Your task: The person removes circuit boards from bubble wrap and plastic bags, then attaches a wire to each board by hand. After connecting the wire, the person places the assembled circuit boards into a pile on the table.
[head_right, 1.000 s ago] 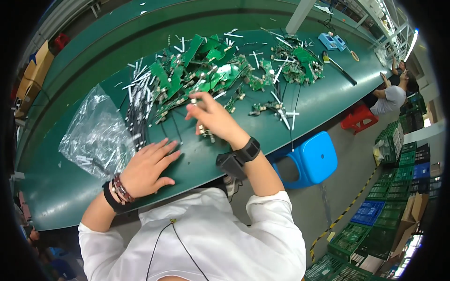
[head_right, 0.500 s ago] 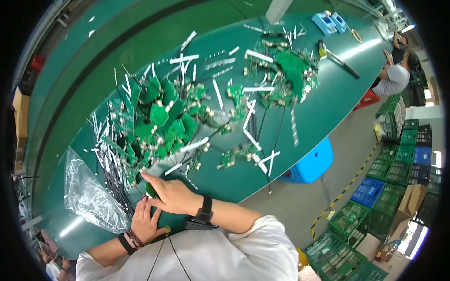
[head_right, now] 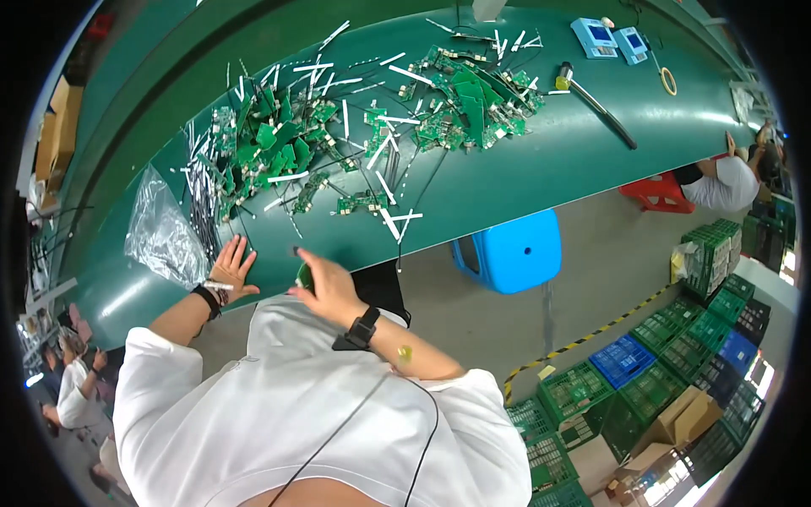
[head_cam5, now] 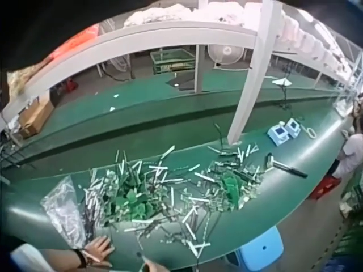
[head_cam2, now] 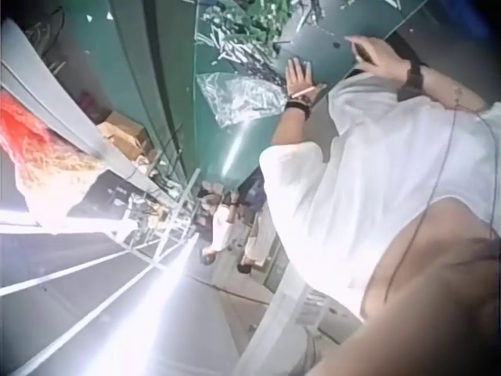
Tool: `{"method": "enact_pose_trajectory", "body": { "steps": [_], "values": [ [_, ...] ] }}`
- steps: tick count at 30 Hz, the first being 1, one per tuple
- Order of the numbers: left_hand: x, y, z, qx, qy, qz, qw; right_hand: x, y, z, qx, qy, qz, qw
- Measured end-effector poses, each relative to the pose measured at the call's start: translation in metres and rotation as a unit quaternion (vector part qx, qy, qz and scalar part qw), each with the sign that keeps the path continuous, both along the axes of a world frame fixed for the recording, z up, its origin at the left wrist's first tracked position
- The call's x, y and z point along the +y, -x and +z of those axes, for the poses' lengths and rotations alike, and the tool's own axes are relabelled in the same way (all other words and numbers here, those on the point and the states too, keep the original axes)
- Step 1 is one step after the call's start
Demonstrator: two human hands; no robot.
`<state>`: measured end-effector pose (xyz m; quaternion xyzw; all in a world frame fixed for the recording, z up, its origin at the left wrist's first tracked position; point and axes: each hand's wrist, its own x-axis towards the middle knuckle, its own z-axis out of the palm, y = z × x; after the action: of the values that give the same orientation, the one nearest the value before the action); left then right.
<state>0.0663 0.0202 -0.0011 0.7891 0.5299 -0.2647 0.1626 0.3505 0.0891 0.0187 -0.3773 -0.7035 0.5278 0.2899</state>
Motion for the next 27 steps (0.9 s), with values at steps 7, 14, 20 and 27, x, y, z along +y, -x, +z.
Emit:
{"method": "enact_pose_trajectory", "body": {
  "steps": [7, 14, 20, 27],
  "values": [
    [0.003, -0.001, -0.002, -0.015, -0.023, 0.006, 1.0, 0.025, -0.019, -0.003, -0.155, -0.168, 0.069, 0.971],
    [0.0, -0.002, 0.006, -0.034, -0.006, 0.034, 0.999, 0.07, -0.024, 0.0, -0.289, -0.253, 0.022, 0.923],
    [0.011, -0.007, 0.015, 0.052, 0.073, 0.035, 0.995, 0.074, -0.01, -0.011, -0.243, -0.27, 0.053, 0.93],
    [0.015, -0.011, 0.018, 0.073, 0.083, 0.028, 0.993, 0.067, 0.02, -0.004, -0.187, -0.29, 0.059, 0.937]
  ]
}}
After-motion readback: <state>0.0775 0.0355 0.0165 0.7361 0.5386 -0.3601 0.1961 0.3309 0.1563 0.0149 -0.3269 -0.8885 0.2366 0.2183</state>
